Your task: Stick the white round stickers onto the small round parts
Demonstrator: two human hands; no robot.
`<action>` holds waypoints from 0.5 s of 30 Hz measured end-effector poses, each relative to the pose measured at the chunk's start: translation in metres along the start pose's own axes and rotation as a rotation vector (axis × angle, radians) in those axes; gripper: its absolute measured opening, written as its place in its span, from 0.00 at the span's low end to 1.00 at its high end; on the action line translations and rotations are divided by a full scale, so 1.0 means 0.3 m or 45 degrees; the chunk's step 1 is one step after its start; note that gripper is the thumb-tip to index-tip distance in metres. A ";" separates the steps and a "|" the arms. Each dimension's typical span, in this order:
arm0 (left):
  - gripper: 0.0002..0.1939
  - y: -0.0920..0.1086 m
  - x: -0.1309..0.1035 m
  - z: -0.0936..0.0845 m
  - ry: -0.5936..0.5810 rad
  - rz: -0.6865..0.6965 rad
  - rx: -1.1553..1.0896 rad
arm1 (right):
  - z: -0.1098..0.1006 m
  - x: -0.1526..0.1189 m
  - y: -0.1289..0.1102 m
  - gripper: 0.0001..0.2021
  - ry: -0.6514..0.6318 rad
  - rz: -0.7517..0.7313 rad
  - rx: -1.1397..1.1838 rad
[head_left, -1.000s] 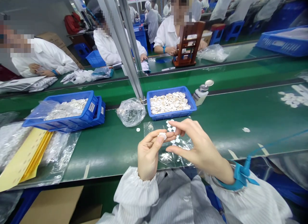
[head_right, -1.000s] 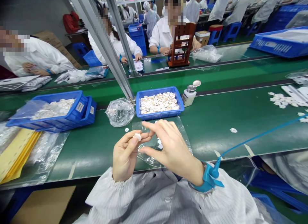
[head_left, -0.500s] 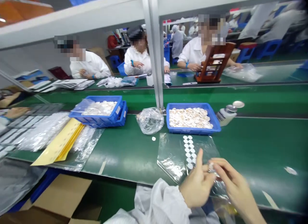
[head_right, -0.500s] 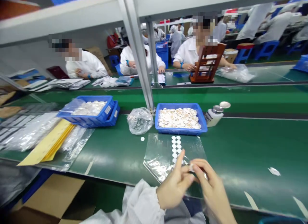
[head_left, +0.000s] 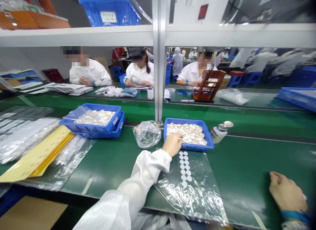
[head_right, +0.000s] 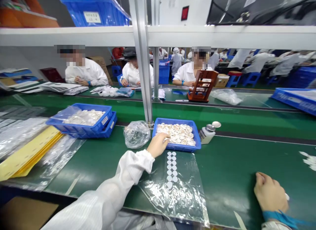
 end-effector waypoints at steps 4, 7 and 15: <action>0.14 -0.065 0.155 0.033 -0.171 -0.076 0.288 | 0.028 -0.011 -0.003 0.10 -0.060 0.344 -0.368; 0.16 -0.090 0.223 0.054 -0.311 -0.067 0.450 | 0.037 -0.021 -0.015 0.14 -0.100 0.424 -0.485; 0.11 -0.117 0.291 0.059 -0.382 -0.089 0.641 | -0.037 -0.090 -0.021 0.17 0.173 0.484 -0.560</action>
Point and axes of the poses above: each hand's wrist, its own x-axis towards the middle knuckle, its own z-axis out of the palm, y = z × x, the point moved 5 cm from there along x, towards the middle knuckle, and after that the axes turned 5 degrees about -x, right-handed, at the moved point
